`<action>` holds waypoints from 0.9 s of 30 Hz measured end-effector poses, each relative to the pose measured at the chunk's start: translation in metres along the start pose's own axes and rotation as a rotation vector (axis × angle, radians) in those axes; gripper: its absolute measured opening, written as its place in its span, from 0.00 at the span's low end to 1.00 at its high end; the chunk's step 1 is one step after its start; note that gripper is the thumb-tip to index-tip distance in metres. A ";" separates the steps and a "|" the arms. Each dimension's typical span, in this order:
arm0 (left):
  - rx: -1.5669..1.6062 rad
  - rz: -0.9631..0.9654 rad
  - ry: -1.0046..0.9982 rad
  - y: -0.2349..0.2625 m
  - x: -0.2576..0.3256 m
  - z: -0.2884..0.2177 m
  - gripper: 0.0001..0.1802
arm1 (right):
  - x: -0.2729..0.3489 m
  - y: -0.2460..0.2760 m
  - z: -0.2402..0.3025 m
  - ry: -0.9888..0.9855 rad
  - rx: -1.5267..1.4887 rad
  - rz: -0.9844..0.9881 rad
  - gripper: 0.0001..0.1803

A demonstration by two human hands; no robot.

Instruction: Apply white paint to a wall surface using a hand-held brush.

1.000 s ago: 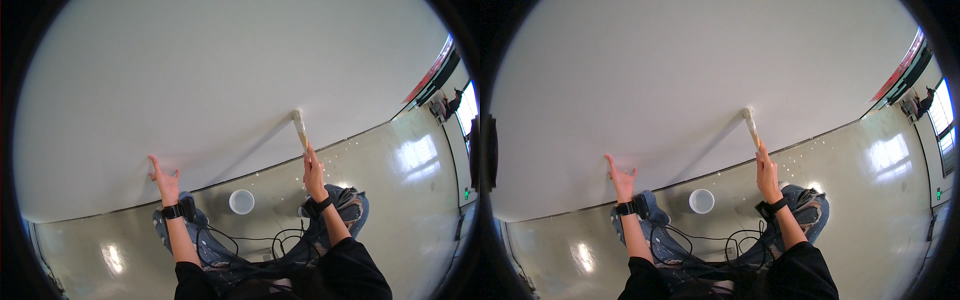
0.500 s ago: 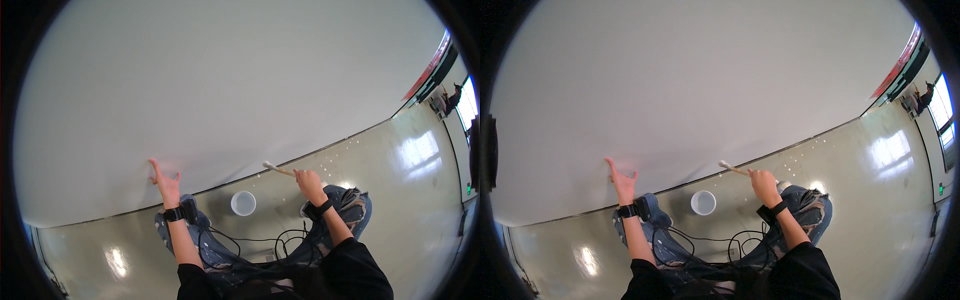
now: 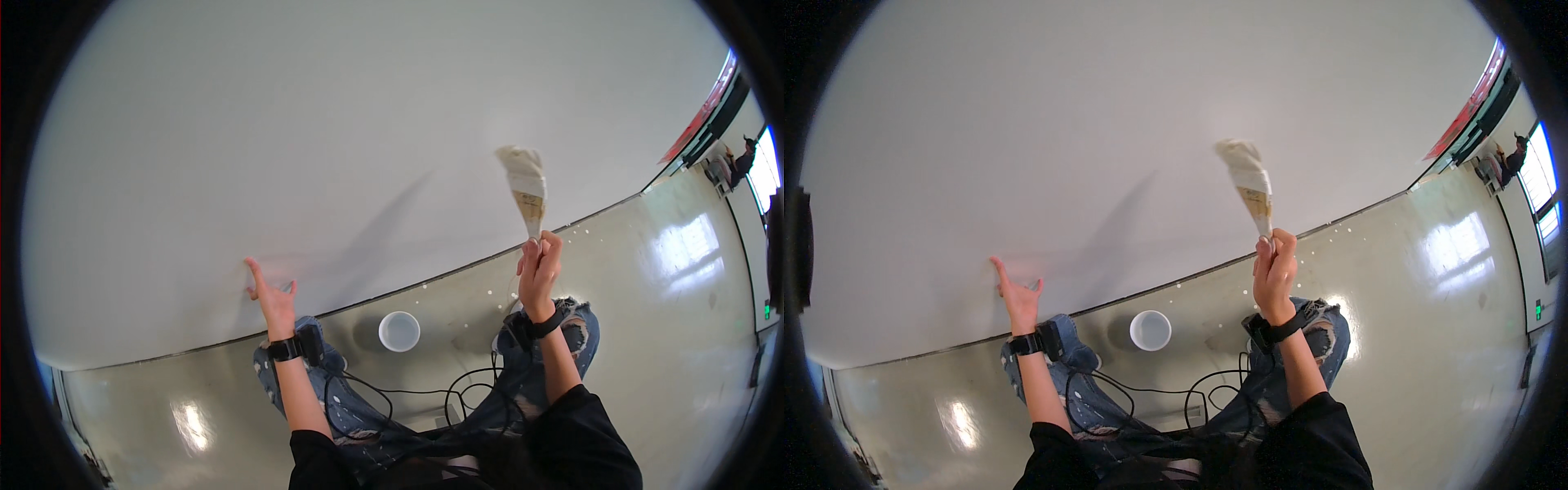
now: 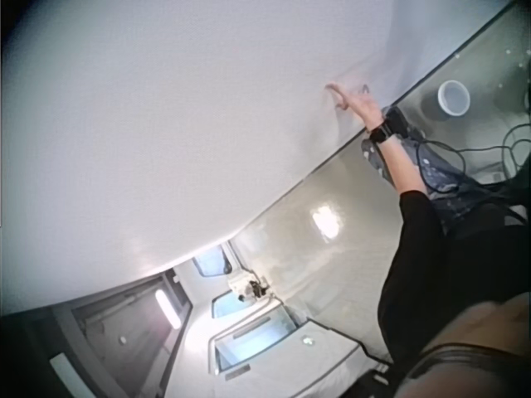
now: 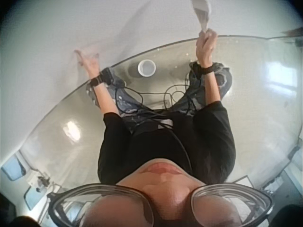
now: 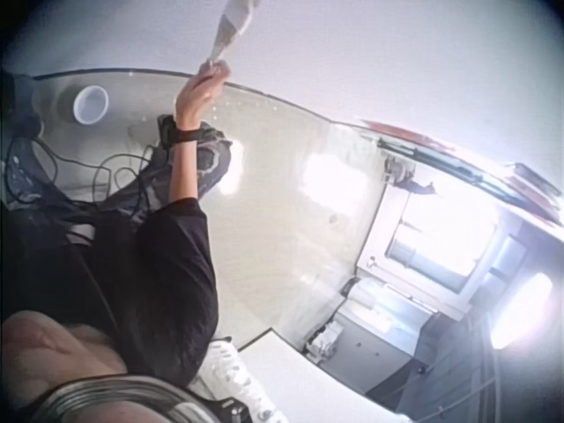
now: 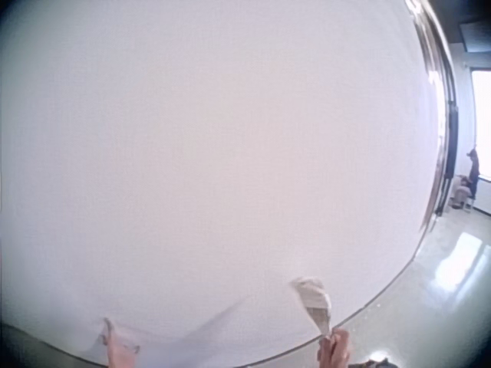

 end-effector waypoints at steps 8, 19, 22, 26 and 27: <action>-0.006 -0.016 0.004 -0.004 -0.001 -0.002 0.76 | -0.007 -0.026 -0.004 0.074 0.285 0.130 0.13; -0.031 0.032 -0.012 -0.006 0.003 -0.005 0.74 | 0.008 -0.039 -0.011 -0.010 0.443 0.290 0.18; -0.024 -0.042 -0.004 -0.005 0.002 -0.003 0.74 | 0.015 -0.041 -0.011 -0.016 0.471 0.348 0.12; -0.012 -0.019 0.017 0.001 -0.004 0.000 0.76 | 0.030 -0.036 -0.016 -0.065 0.485 0.431 0.07; -0.009 -0.025 0.028 0.002 -0.006 0.001 0.76 | 0.037 -0.035 -0.022 -0.071 0.500 0.477 0.12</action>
Point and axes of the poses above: each hand's wrist, its own x-axis away from the middle knuckle, its own y-axis out of the back of the hand, z = x × y, the point moved 4 cm from there along -x, towards the middle knuckle, and after that the axes turned 13 degrees about -z, right-handed, at the moved point
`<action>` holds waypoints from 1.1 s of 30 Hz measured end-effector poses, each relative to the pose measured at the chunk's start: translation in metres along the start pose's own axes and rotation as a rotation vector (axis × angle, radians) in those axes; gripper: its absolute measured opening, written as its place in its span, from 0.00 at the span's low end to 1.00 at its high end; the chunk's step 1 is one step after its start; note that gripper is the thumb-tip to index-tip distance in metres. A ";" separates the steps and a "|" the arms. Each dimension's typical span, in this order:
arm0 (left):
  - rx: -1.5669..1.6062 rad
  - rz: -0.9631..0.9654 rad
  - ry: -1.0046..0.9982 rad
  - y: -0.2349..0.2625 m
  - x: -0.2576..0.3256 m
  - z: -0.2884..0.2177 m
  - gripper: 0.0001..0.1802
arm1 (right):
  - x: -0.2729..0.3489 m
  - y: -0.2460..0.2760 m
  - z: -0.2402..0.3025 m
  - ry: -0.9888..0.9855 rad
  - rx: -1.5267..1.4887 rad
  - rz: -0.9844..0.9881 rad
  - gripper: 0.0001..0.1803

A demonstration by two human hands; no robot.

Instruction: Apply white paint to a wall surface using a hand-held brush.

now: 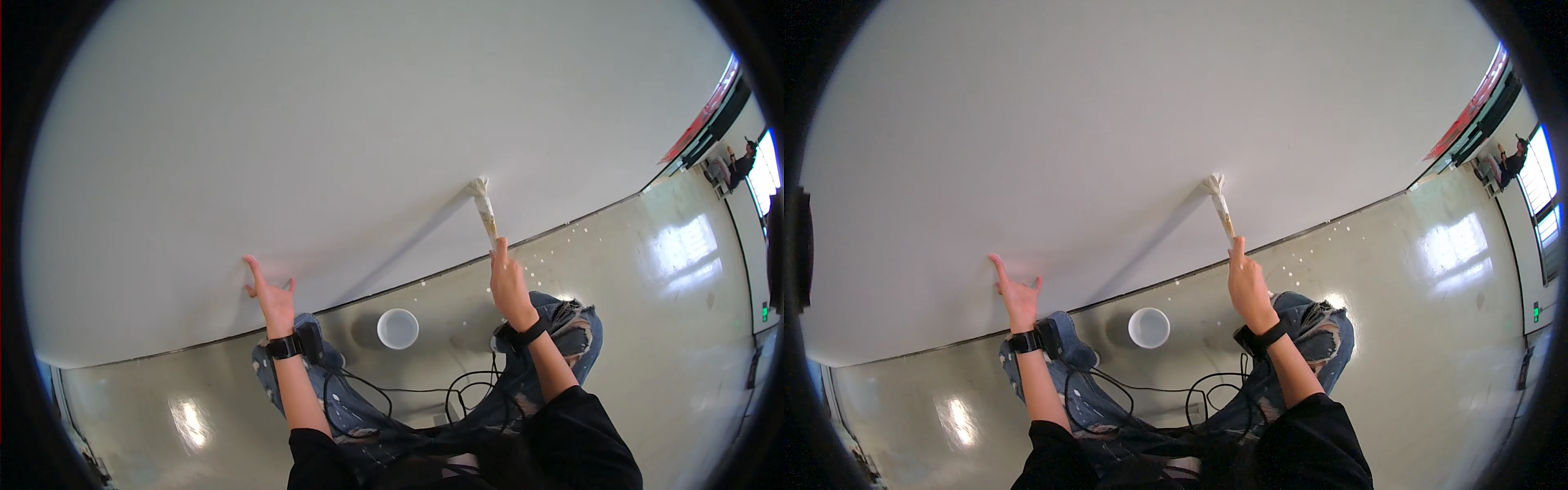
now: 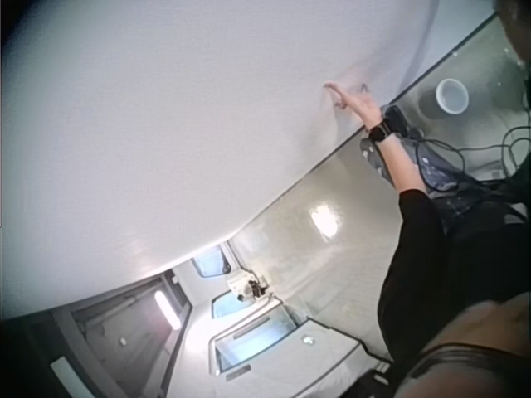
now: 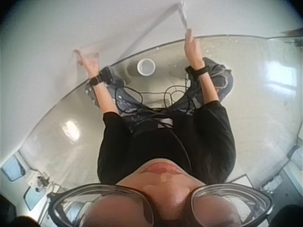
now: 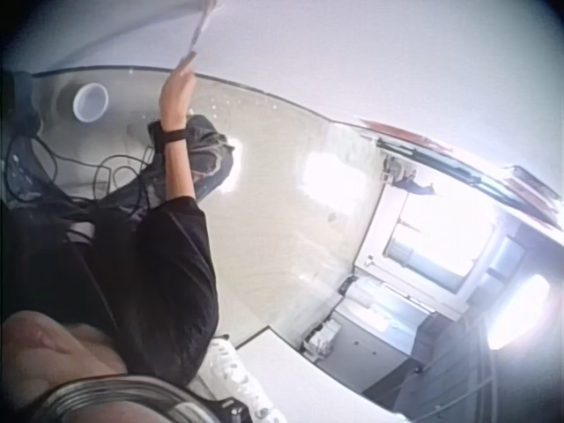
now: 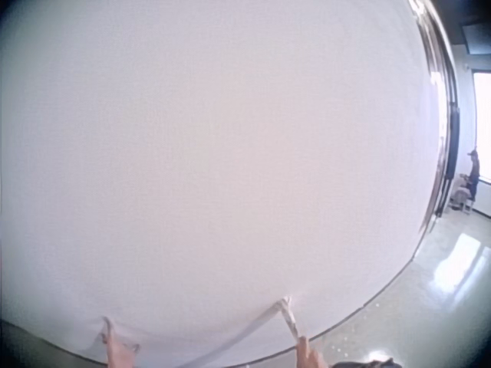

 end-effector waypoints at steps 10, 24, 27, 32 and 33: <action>0.002 0.031 -0.014 0.008 -0.010 0.005 0.76 | 0.038 -0.029 -0.035 0.032 0.077 0.169 0.16; -0.010 0.003 0.003 0.001 0.001 0.000 0.77 | 0.000 0.013 0.004 -0.356 -0.832 0.410 0.08; -0.017 -0.033 -0.012 0.000 0.003 -0.001 0.79 | -0.012 0.020 0.009 -0.395 -1.030 0.286 0.07; -0.013 -0.025 -0.027 -0.005 0.009 -0.004 0.79 | -0.026 0.017 0.021 -0.556 -1.166 0.289 0.10; -0.013 -0.034 -0.023 -0.007 0.011 -0.005 0.79 | -0.027 0.015 0.020 -0.558 -1.166 0.286 0.10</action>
Point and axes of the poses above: each hand's wrist, its own x-axis away from the middle knuckle, its own y-axis out of the back of the hand, z = x × y, the point moved 4 cm from there along -x, towards the middle knuckle, and after that the axes turned 13 degrees about -z, right-handed, at the moved point
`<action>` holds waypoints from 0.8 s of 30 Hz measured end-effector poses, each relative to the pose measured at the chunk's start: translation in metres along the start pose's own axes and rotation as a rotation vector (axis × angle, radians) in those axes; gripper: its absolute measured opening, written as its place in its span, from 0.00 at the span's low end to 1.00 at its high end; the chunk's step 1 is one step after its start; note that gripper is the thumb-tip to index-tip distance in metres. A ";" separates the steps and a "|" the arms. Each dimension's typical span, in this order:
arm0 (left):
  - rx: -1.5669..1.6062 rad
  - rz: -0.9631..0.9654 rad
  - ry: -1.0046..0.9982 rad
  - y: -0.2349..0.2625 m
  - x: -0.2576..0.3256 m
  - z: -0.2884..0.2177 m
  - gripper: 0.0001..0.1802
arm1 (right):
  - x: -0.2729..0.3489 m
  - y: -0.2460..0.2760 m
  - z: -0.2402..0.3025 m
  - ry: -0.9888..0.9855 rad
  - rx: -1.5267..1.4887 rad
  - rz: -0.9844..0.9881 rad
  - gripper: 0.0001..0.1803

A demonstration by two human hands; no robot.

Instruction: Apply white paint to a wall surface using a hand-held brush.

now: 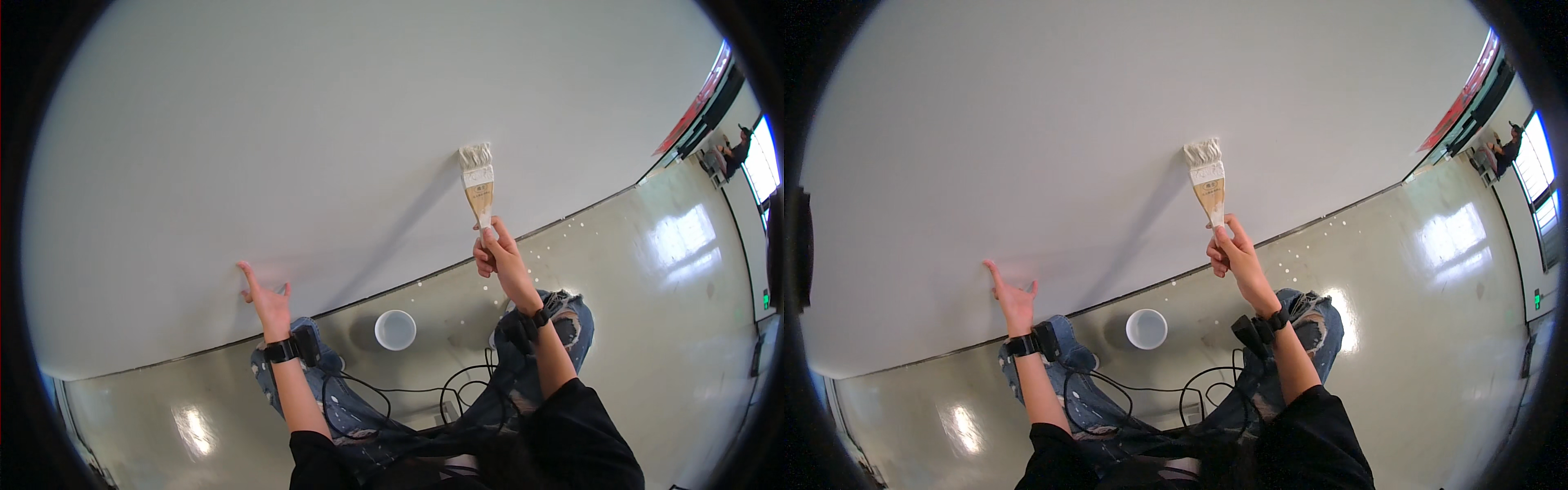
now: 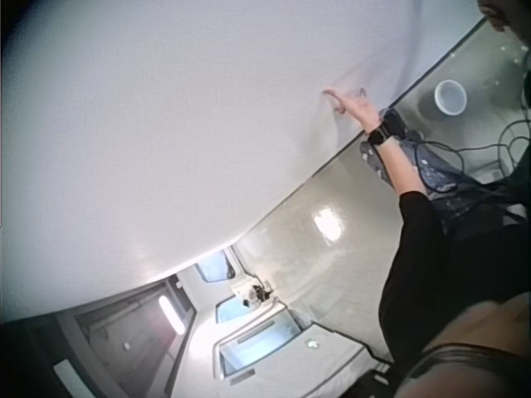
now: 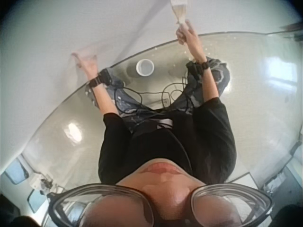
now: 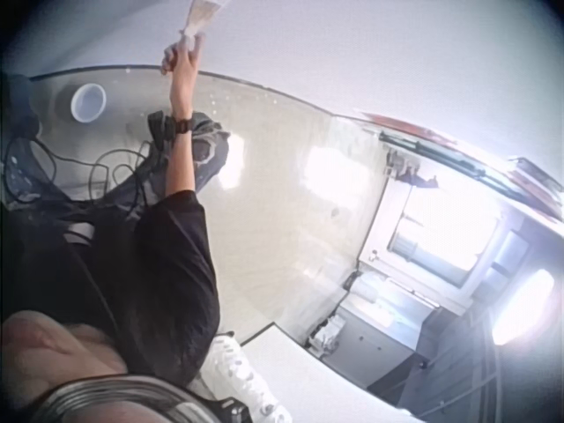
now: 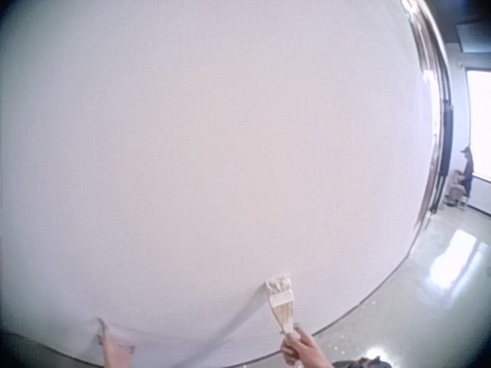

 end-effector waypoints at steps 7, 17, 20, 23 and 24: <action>0.012 -0.019 0.024 0.003 -0.004 0.000 0.80 | -0.008 0.001 -0.015 -0.076 0.025 -0.006 0.15; 0.011 0.024 0.014 0.004 -0.006 0.002 0.79 | -0.012 0.019 -0.056 -0.190 0.024 -0.037 0.17; 0.018 0.031 0.021 0.005 -0.006 0.002 0.79 | -0.013 0.024 -0.065 -0.220 0.029 -0.034 0.17; 0.024 0.026 0.019 0.004 -0.006 0.001 0.79 | -0.014 0.030 -0.077 -0.263 0.071 -0.036 0.16; 0.025 0.014 0.014 0.003 -0.006 0.000 0.79 | -0.014 0.031 -0.081 -0.260 0.068 -0.038 0.16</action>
Point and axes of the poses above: each hand's wrist, its own x-axis away from the middle knuckle, its own y-axis out of the back of the hand, z = x × y, the point moved 4 cm from there along -x, towards the middle knuckle, and after that the axes turned 13 degrees about -z, right-handed, at the moved point
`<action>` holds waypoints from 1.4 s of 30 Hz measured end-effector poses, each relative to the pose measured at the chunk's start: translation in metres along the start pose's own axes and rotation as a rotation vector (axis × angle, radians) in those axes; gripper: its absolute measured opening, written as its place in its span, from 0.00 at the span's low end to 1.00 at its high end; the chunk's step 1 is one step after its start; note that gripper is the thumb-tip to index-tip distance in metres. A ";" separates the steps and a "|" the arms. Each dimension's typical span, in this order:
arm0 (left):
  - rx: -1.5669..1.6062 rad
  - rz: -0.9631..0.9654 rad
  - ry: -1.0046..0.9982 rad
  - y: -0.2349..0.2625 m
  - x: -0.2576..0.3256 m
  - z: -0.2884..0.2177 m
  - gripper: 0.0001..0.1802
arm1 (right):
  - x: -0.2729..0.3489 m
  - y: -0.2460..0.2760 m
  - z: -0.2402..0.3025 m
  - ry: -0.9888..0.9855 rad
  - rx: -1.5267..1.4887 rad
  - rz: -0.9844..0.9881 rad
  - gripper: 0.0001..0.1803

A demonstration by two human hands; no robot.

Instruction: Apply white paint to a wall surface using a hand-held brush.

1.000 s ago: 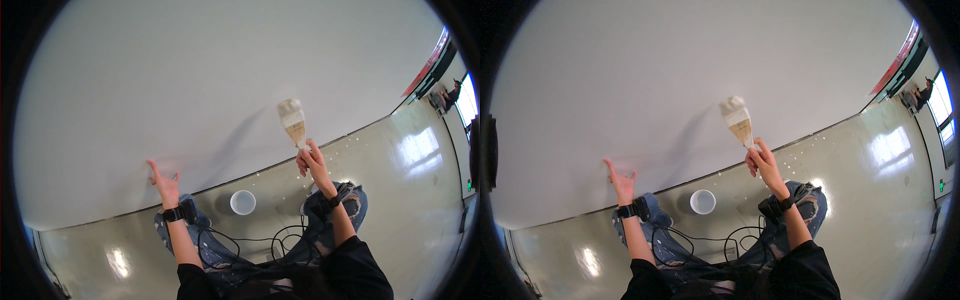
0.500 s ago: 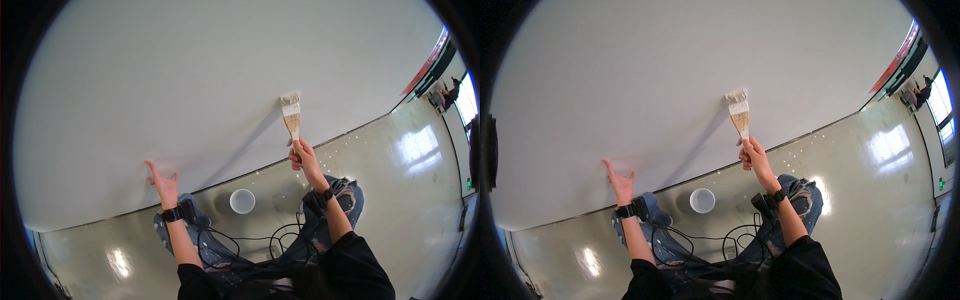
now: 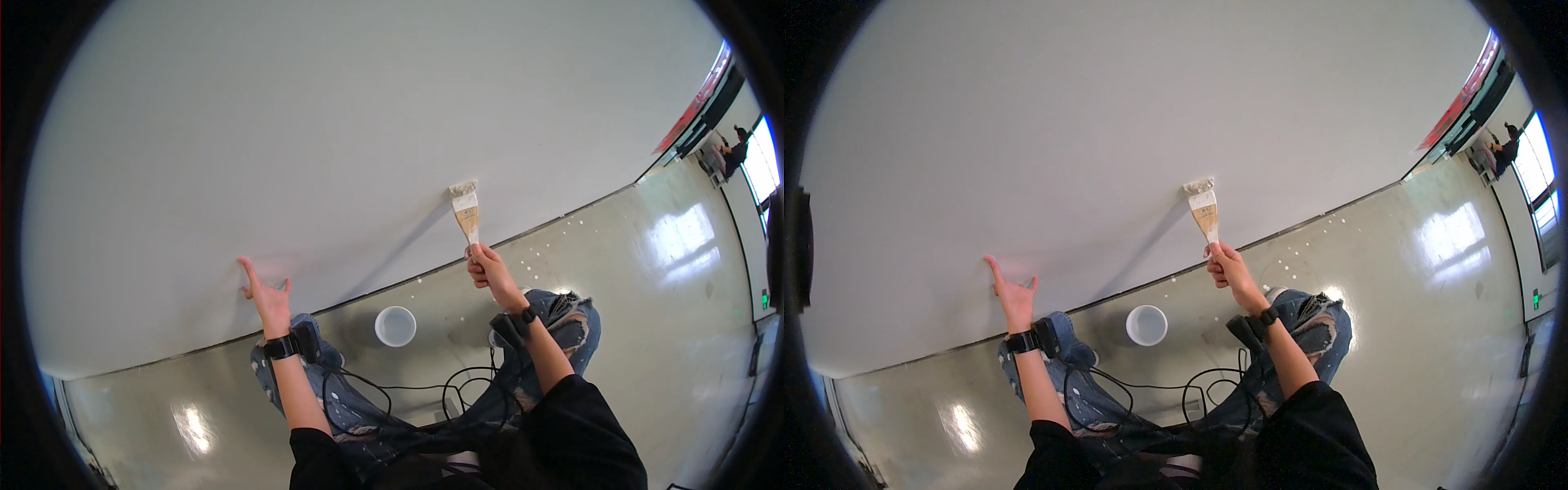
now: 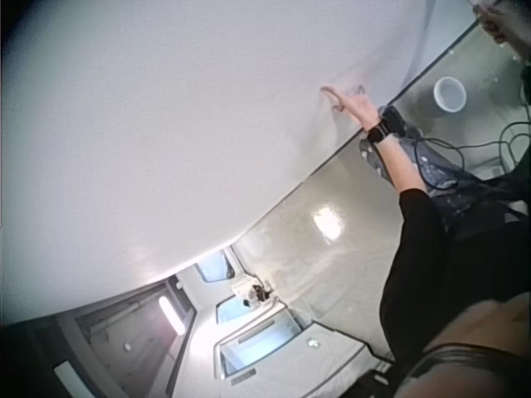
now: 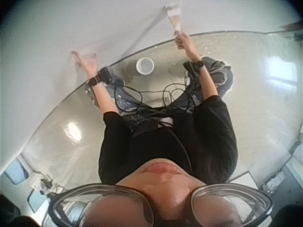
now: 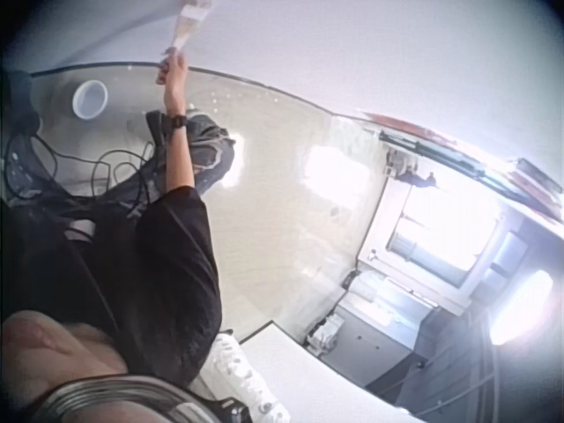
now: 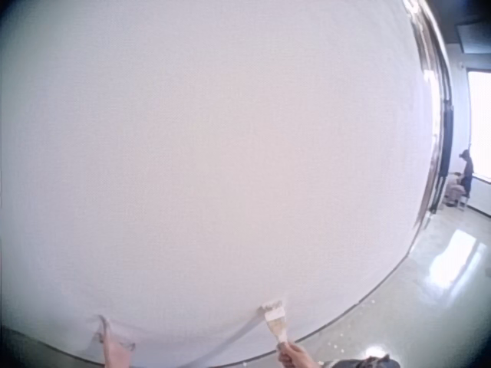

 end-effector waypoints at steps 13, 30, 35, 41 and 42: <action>-0.017 0.075 -0.031 0.000 0.002 0.000 0.79 | -0.007 0.012 -0.106 -0.616 -0.349 -0.004 0.16; -0.018 0.015 0.002 -0.003 0.007 -0.003 0.79 | 0.042 -0.010 0.069 0.740 -0.290 -0.581 0.18; -0.027 -0.011 0.014 -0.005 0.009 -0.002 0.79 | 0.039 -0.020 0.082 0.911 -0.162 -0.609 0.13; -0.020 -0.034 0.019 -0.002 0.006 -0.002 0.79 | 0.030 -0.029 0.083 0.678 -0.211 -0.335 0.13; -0.019 -0.024 0.013 -0.002 0.007 -0.002 0.79 | 0.029 -0.029 0.084 0.676 -0.172 -0.338 0.14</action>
Point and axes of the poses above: each hand's wrist, its own x-axis away from the middle knuckle, its own y-axis out of the back of the hand, z = x × y, the point moved 4 cm from there along -x, towards the middle knuckle, and after that the axes turned 13 degrees about -z, right-handed, at the moved point
